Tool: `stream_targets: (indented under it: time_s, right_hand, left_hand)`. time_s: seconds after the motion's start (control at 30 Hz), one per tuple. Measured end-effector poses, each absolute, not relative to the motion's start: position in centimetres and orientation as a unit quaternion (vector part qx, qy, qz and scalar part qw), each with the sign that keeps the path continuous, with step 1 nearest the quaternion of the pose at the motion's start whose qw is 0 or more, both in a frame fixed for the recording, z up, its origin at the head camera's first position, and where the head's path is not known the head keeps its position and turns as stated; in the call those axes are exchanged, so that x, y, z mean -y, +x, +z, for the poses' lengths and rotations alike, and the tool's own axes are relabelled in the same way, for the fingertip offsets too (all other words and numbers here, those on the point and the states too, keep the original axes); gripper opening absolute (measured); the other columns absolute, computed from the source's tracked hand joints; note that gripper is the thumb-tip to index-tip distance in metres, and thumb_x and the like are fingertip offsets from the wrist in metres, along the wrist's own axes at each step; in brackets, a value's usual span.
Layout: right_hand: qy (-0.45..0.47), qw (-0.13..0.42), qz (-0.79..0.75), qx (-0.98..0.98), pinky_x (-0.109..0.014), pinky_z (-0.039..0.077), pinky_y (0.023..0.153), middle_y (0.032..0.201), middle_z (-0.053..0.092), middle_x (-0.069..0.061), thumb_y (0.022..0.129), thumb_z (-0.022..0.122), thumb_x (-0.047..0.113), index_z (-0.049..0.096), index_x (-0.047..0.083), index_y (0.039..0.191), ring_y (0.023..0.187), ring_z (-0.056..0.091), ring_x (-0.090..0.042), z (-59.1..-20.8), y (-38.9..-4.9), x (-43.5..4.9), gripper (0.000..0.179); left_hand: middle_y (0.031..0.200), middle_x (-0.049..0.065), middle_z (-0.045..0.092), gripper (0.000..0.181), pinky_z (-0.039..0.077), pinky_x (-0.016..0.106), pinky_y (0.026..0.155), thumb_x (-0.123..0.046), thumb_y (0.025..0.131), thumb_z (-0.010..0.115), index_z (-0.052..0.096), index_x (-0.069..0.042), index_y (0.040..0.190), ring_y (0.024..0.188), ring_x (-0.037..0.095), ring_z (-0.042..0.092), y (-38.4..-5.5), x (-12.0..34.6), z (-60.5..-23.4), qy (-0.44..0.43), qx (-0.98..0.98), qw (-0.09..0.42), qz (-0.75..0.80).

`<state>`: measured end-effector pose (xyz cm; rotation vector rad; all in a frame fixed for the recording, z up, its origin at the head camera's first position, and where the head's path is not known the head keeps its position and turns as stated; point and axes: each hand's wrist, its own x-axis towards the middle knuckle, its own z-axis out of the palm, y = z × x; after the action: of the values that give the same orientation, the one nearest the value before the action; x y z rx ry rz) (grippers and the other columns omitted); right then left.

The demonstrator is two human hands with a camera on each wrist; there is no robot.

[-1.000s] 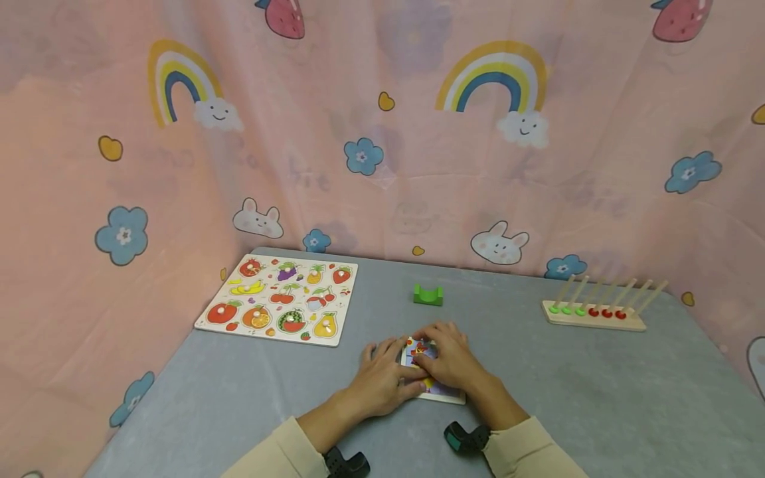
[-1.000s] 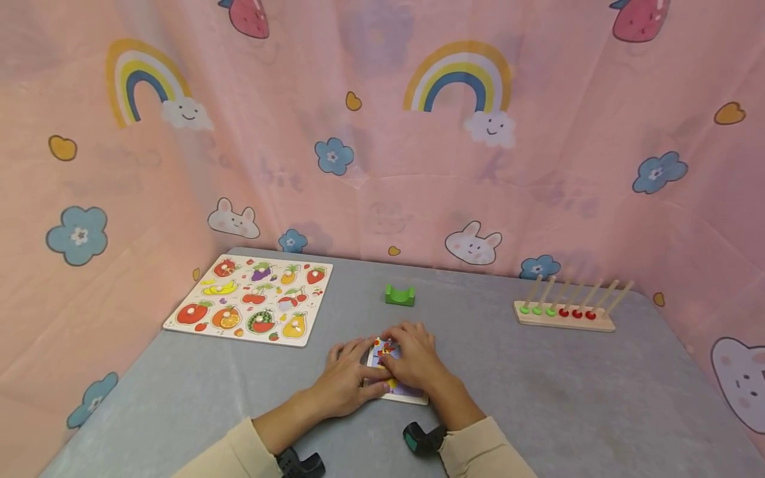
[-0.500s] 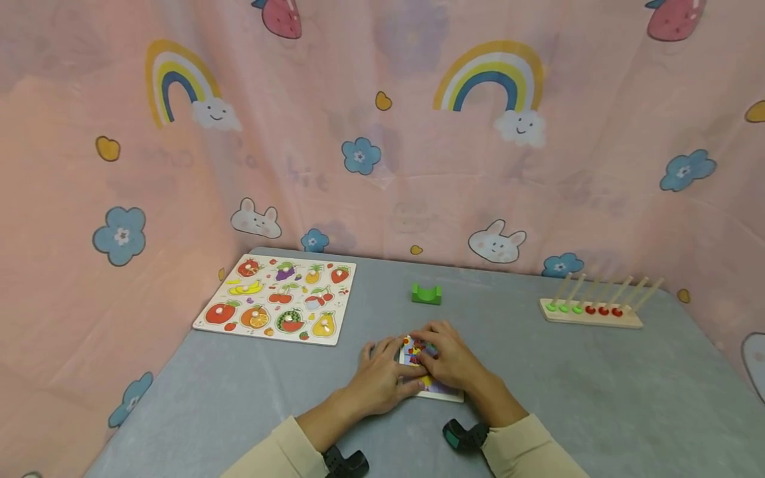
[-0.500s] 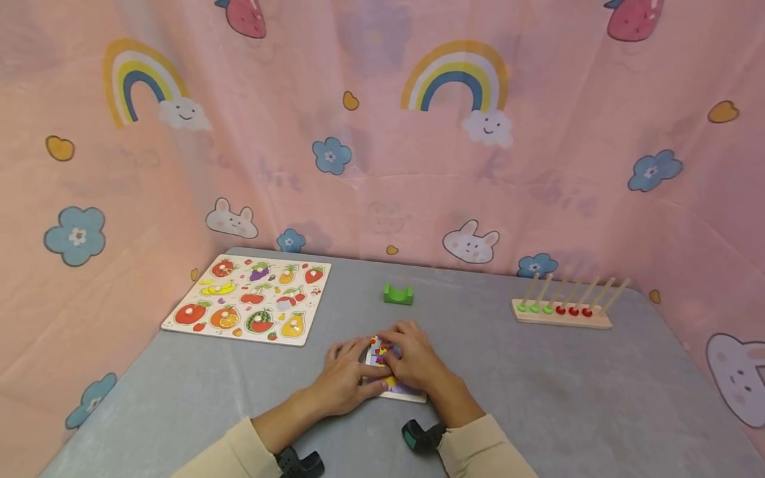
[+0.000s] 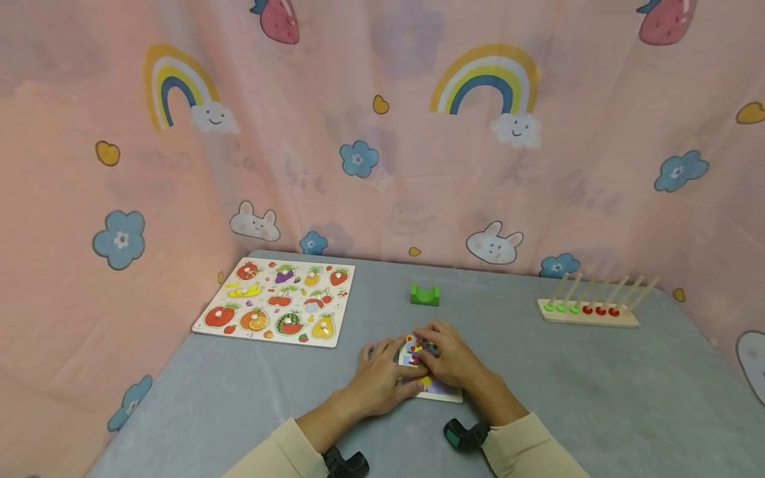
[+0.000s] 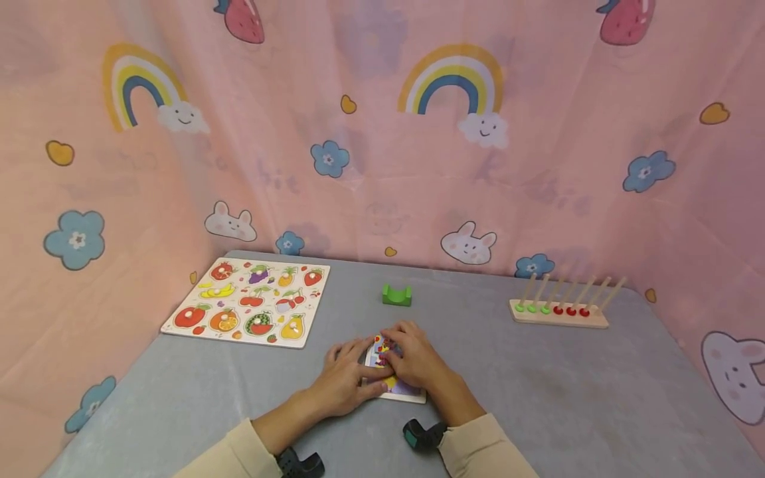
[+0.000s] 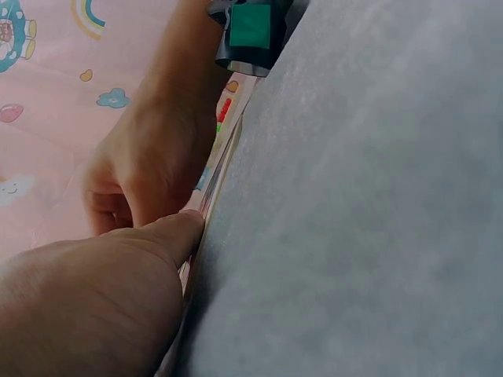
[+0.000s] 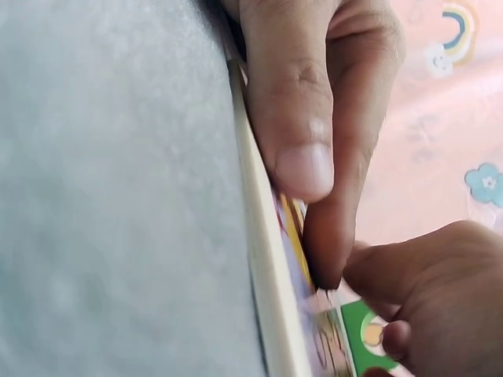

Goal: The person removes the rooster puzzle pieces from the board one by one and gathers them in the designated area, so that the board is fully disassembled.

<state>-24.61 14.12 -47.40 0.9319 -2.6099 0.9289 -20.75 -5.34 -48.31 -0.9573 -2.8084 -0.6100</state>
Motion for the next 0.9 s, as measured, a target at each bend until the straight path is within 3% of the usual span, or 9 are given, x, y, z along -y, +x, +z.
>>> stream_targets:
  time_s: [0.23,0.43,0.9]
  right_hand:
    - [0.292,0.122,0.349,0.882,-0.046,0.048,0.084,0.105,0.062,-0.007,0.082,0.073,-0.001,0.064,-0.005,0.119,0.099,0.057,-0.024,-46.4,-24.1,-15.1,0.039]
    - [0.27,0.099,0.378,0.88,-0.046,0.051,0.078,0.109,0.062,-0.007,0.085,0.069,-0.001,0.064,0.001,0.123,0.097,0.058,-0.027,-44.5,-23.3,-16.3,0.038]
    - [0.272,0.128,0.397,0.867,-0.045,0.045,0.075,0.107,0.062,-0.002,0.09,0.067,0.006,0.063,0.003,0.124,0.091,0.051,-0.025,-41.5,-22.2,-20.9,0.034]
  left_hand:
    - [0.147,0.014,0.039,0.03,0.022,0.063,0.098,-0.047,0.093,0.06,0.068,-0.04,0.12,0.132,0.031,0.034,-20.5,5.1,-48.4,-0.309,0.928,0.045,-0.202]
    - [0.147,0.014,0.038,0.03,0.022,0.064,0.098,-0.046,0.092,0.061,0.068,-0.04,0.121,0.132,0.031,0.034,-20.5,5.1,-48.4,-0.305,0.929,0.04,-0.205]
    - [0.149,0.014,0.037,0.032,0.02,0.064,0.099,-0.046,0.092,0.06,0.066,-0.039,0.124,0.133,0.031,0.033,-20.7,5.3,-48.5,-0.304,0.927,0.041,-0.218]
